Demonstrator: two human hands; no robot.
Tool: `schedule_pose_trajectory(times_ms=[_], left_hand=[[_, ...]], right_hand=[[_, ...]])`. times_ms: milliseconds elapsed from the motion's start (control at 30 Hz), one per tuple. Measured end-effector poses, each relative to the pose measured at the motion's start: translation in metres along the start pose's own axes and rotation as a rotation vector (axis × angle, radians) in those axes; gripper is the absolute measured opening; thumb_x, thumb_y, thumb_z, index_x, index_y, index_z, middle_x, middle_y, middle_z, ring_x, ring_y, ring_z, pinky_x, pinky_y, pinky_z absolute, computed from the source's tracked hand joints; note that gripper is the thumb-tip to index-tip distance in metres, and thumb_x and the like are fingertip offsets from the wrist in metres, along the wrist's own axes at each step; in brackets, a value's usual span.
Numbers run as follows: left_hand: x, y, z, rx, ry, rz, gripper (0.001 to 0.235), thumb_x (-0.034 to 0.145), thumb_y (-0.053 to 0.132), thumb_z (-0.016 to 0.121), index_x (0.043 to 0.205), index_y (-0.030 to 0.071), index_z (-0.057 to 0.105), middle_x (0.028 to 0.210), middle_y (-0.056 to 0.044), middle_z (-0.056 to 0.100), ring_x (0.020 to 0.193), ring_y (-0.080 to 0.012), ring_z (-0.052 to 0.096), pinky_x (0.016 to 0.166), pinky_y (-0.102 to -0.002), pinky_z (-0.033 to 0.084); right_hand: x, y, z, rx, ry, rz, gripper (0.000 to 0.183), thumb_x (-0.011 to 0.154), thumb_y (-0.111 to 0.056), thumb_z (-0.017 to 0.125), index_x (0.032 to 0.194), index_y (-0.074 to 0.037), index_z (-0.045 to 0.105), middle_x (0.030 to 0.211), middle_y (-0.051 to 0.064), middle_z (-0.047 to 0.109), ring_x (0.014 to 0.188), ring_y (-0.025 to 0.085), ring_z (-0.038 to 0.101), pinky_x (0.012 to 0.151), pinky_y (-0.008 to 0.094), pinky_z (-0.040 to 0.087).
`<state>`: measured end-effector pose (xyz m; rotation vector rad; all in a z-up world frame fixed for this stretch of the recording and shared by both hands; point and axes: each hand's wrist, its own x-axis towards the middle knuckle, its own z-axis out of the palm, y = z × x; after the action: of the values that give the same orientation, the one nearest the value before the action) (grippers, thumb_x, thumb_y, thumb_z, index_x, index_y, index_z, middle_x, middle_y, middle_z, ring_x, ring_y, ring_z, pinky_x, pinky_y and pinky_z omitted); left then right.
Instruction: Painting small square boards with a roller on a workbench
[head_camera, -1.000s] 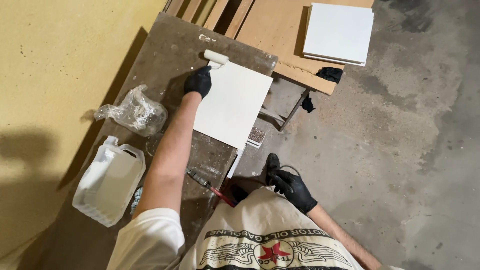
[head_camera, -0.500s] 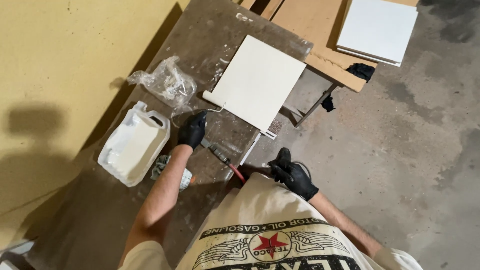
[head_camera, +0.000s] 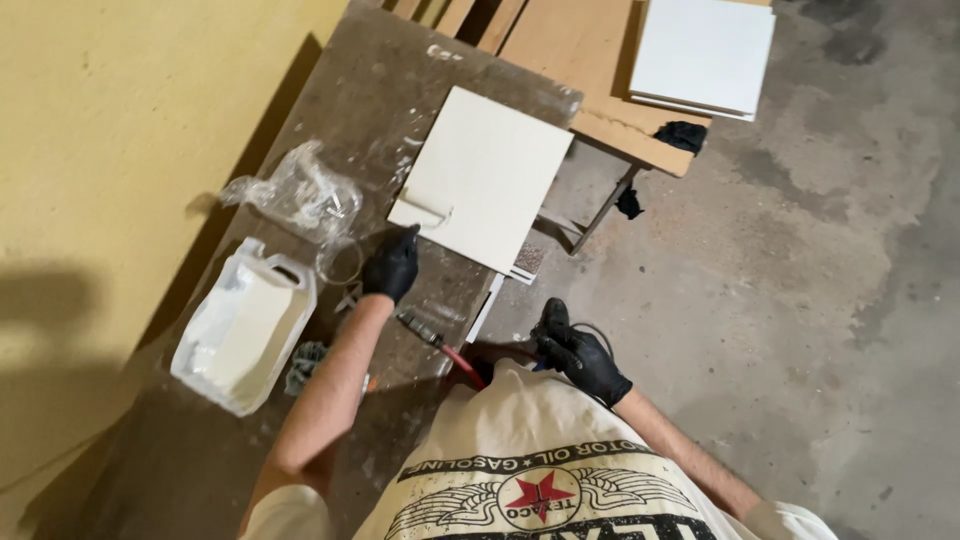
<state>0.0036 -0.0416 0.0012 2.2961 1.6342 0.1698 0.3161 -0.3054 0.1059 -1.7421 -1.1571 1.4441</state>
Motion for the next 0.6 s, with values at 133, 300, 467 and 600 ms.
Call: schedule_pose_trajectory(times_ms=[133,300,467,600], left_hand=[[0.107,0.027,0.025,0.105,0.073,0.099,0.041,0.109,0.041,0.037,0.146,0.037,0.056,0.116,-0.01,0.072,0.113,-0.0305,0.07,0.096,-0.05,0.057],[0.228,0.06,0.065,0.13,0.157,0.178,0.039,0.11,0.04,0.038,0.143,0.033,0.058,0.111,-0.01,0.075,0.111,-0.0297,0.072,0.1,-0.048,0.055],[0.209,0.071,0.041,0.052,0.077,0.067,0.042,0.11,0.046,0.033,0.145,0.041,0.055,0.12,-0.008,0.074,0.113,-0.0315,0.071,0.101,-0.046,0.055],[0.117,0.045,0.029,0.101,0.073,0.043,0.038,0.109,0.042,0.038,0.143,0.04,0.055,0.118,-0.007,0.073,0.112,-0.0278,0.071,0.096,-0.045,0.058]], right_hand=[[0.009,0.06,-0.008,0.057,0.048,-0.046,0.029,0.1,-0.027,0.065,0.112,-0.002,0.072,0.064,0.018,0.074,0.063,0.03,0.072,0.068,0.039,0.058],[-0.004,0.03,-0.03,0.18,0.107,-0.007,0.032,0.098,-0.021,0.066,0.122,-0.002,0.072,0.066,0.015,0.076,0.058,0.022,0.07,0.063,0.032,0.057],[0.001,0.041,-0.032,0.219,0.109,0.024,0.031,0.098,-0.026,0.067,0.116,-0.002,0.074,0.071,0.017,0.078,0.062,0.024,0.073,0.066,0.033,0.058],[0.009,0.035,-0.025,0.112,0.073,-0.087,0.027,0.099,-0.024,0.066,0.112,-0.002,0.074,0.066,0.014,0.075,0.06,0.023,0.072,0.06,0.031,0.057]])
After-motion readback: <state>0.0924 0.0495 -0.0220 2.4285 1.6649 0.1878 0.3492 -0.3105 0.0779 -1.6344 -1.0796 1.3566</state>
